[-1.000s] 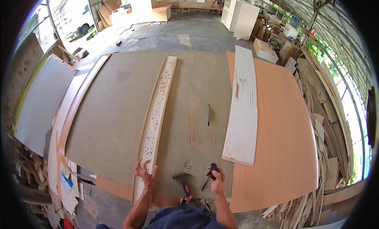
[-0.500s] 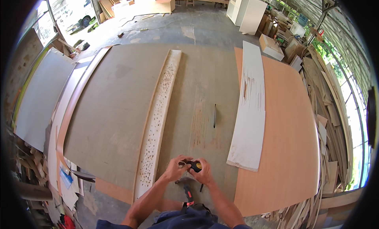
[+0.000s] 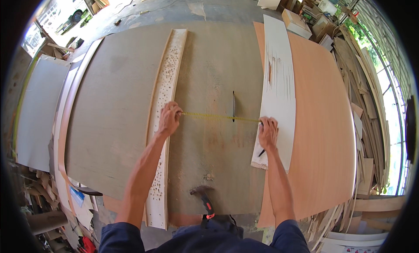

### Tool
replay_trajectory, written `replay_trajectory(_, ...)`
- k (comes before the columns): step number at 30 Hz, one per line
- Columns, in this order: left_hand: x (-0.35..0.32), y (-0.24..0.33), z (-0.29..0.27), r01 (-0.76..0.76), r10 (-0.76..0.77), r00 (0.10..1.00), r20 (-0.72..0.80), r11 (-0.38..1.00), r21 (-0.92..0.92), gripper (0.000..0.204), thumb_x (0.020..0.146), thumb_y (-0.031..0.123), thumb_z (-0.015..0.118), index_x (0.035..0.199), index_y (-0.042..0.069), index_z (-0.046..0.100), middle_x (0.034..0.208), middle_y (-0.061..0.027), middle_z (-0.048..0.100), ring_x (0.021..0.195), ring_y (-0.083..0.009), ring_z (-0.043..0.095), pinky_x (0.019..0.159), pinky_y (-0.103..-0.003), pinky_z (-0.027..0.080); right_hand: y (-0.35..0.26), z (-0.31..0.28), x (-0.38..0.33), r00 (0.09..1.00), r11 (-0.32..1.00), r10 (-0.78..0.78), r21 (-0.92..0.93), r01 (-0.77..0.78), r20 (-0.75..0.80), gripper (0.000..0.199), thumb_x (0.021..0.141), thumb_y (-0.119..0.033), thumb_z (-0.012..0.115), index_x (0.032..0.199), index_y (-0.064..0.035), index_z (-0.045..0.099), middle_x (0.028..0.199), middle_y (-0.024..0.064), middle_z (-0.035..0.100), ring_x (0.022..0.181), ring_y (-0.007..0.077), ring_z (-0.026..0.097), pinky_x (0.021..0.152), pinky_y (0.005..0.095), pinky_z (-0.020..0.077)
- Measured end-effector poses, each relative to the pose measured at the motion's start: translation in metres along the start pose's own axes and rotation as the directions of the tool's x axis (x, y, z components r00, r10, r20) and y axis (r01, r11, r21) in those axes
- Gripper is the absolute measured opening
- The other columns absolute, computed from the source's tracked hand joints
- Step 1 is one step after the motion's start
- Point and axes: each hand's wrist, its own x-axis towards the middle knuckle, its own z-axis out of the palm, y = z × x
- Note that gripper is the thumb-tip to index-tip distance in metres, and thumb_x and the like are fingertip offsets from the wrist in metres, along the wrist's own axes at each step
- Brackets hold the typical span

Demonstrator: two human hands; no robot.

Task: The person handles laminate strips, measures a wooden board with a tape measure, hammers nails into a piece of wood, and moves large plywood panels in a workshop.

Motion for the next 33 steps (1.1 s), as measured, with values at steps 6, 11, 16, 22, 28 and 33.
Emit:
replay_trajectory(6, 0.019, -0.011, 0.022, 0.109, -0.123, 0.991, 0.053, 0.971, 0.213, 0.011, 0.079, 0.004, 0.065, 0.09, 0.008, 0.068, 0.139, -0.0175, 0.041, 0.133, -0.0337, 0.034, 0.103, -0.048, 0.029, 0.019, 0.015, 0.021, 0.998, 0.995, 0.062, -0.086, -0.059, 0.031, 0.026, 0.088, -0.012, 0.057, 0.114, -0.0133, 0.06, 0.126, 0.0013, 0.055, 0.123, 0.029, 0.041, 0.096, 0.0486, 0.0384)
replay_trajectory(11, 0.01, -0.029, 0.028, 0.158, -0.16, 0.987, -0.029, 0.911, 0.381, 0.012, 0.084, 0.007, 0.059, 0.094, 0.008, 0.066, 0.144, -0.0219, 0.034, 0.138, -0.0367, 0.028, 0.108, -0.051, 0.023, 0.001, 0.027, 0.032, 0.999, 0.997, -0.032, -0.071, 0.034, 0.022, 0.023, 0.089, -0.014, 0.056, 0.111, -0.012, 0.062, 0.124, 0.0024, 0.056, 0.119, 0.0271, 0.043, 0.09, 0.0462, 0.0384)
replay_trajectory(16, 0.008, -0.036, 0.032, 0.177, -0.195, 0.981, 0.009, 0.91, 0.374, 0.013, 0.092, 0.012, 0.052, 0.101, 0.01, 0.061, 0.145, -0.0226, 0.032, 0.134, -0.0384, 0.034, 0.108, -0.051, 0.025, -0.006, 0.037, 0.032, 1.0, 0.997, 0.022, -0.079, -0.02, 0.017, 0.018, 0.089, -0.014, 0.058, 0.105, -0.0116, 0.064, 0.116, 0.0022, 0.06, 0.114, 0.0262, 0.045, 0.087, 0.0455, 0.0381)
replay_trajectory(22, 0.018, -0.032, 0.031, 0.213, -0.219, 0.975, -0.022, 0.914, 0.345, 0.014, 0.093, 0.013, 0.051, 0.102, 0.01, 0.061, 0.145, -0.0222, 0.033, 0.133, -0.0389, 0.035, 0.107, -0.052, 0.025, -0.009, 0.042, 0.031, 0.998, 0.996, 0.043, -0.078, -0.047, -0.054, 0.016, 0.087, -0.012, 0.06, 0.103, -0.0115, 0.064, 0.114, 0.002, 0.061, 0.112, 0.0254, 0.046, 0.086, 0.0458, 0.0378)
replay_trajectory(28, -0.004, -0.034, 0.017, 0.247, -0.234, 0.967, -0.1, 0.959, 0.142, 0.049, 0.089, 0.023, 0.06, 0.136, 0.015, 0.046, 0.15, -0.0218, 0.026, 0.139, -0.0384, 0.025, 0.11, -0.054, 0.02, -0.011, 0.046, 0.034, 0.994, 0.998, 0.007, -0.063, -0.014, -0.111, 0.014, 0.086, -0.012, 0.061, 0.1, -0.0113, 0.065, 0.112, 0.0016, 0.061, 0.11, 0.0251, 0.047, 0.085, 0.0452, 0.0382)
replay_trajectory(33, -0.076, 0.013, -0.017, 0.652, -0.634, 0.758, -0.154, 0.732, 0.198, 0.109, 0.068, 0.04, 0.082, 0.151, 0.013, 0.017, 0.154, -0.025, 0.01, 0.143, -0.041, 0.012, 0.112, -0.059, 0.012, -0.008, 0.043, 0.033, 0.994, 0.994, 0.012, -0.11, -0.024, -0.11, 0.014, 0.088, -0.013, 0.06, 0.101, -0.0116, 0.066, 0.11, -0.0011, 0.062, 0.109, 0.0226, 0.049, 0.085, 0.0432, 0.0408)
